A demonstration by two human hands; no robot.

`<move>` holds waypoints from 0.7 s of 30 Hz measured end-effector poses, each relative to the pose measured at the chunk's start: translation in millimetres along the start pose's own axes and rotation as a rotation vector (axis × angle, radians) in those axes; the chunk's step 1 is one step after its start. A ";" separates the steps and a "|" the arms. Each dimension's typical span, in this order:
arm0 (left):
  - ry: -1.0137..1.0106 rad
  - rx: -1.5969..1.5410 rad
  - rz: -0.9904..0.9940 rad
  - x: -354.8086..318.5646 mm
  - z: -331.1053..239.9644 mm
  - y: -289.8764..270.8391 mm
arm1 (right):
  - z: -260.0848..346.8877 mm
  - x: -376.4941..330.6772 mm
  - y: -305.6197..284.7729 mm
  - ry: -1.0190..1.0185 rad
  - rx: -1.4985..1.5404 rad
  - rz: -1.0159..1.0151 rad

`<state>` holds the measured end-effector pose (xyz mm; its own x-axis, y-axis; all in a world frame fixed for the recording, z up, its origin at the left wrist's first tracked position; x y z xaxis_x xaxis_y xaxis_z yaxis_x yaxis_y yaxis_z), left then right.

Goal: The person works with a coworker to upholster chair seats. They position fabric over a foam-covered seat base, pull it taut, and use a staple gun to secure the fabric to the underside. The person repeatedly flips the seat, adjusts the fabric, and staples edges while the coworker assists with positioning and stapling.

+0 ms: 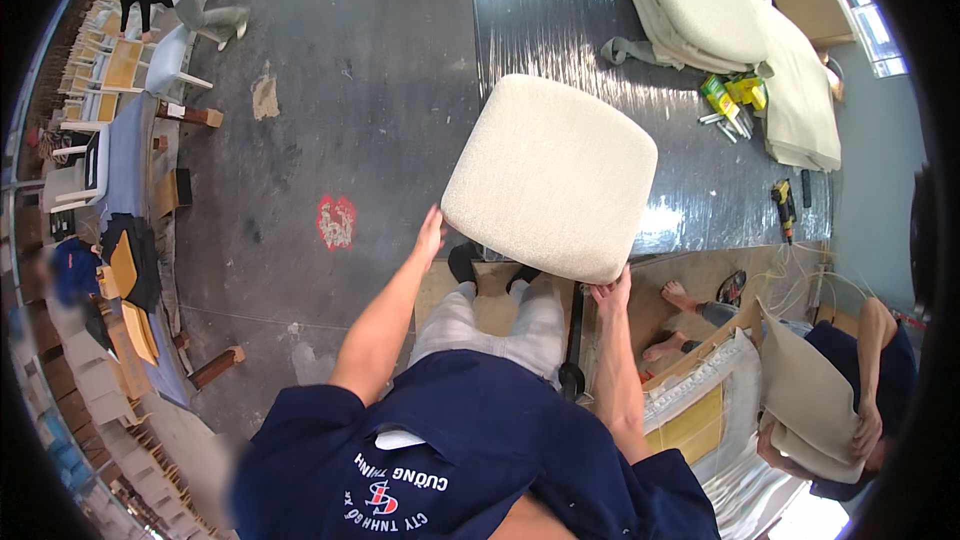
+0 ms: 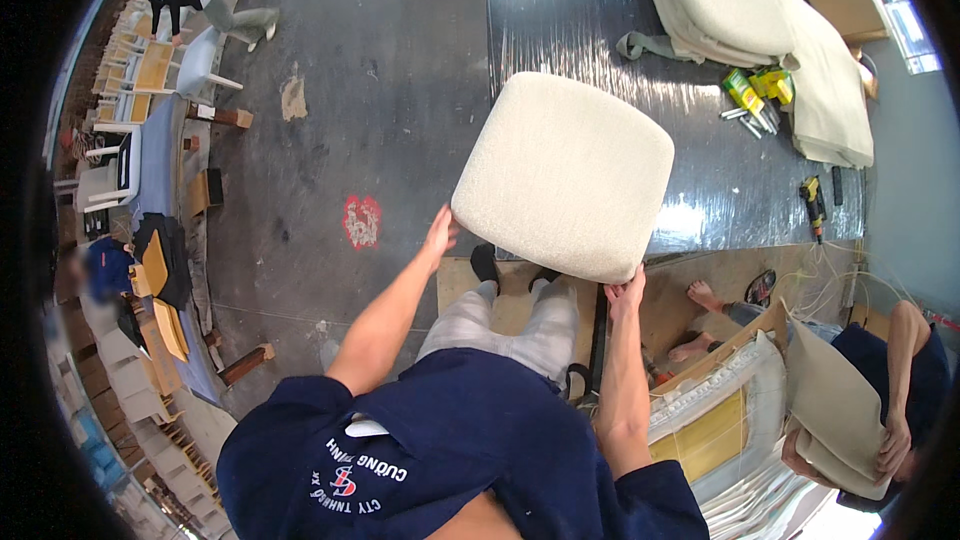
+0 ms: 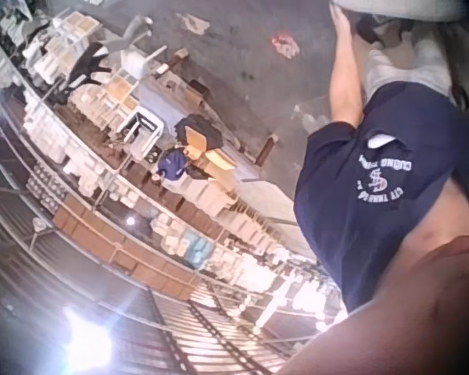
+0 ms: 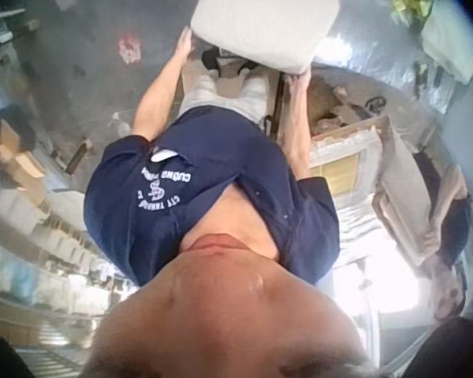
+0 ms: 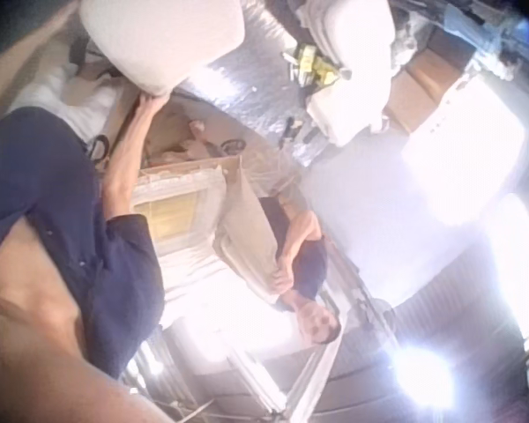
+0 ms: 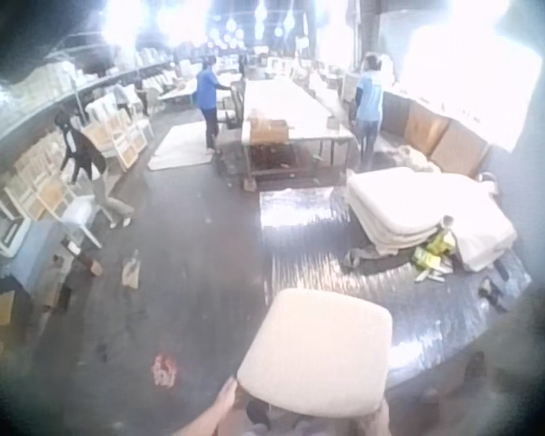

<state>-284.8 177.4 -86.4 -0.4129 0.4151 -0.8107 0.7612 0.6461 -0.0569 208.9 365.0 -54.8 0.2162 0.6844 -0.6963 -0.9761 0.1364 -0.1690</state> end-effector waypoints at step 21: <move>1.166 0.185 -0.169 -186.6 -463.5 144.7 | 495.4 23.3 83.0 -1.155 0.088 0.348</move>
<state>-329.5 490.3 326.8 -0.6477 0.7271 0.2276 0.6743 0.6862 -0.2728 122.6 747.0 260.5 -0.1610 0.9244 0.3457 -0.9861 -0.1653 -0.0173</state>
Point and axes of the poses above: each hand's wrist, its own x-axis towards the middle knuckle, its own y-axis out of the palm, z = x × y, the point moved 10 cm from there along x, towards the middle knuckle, and after that the axes turned 5 degrees about -y, right-handed, at the moved point
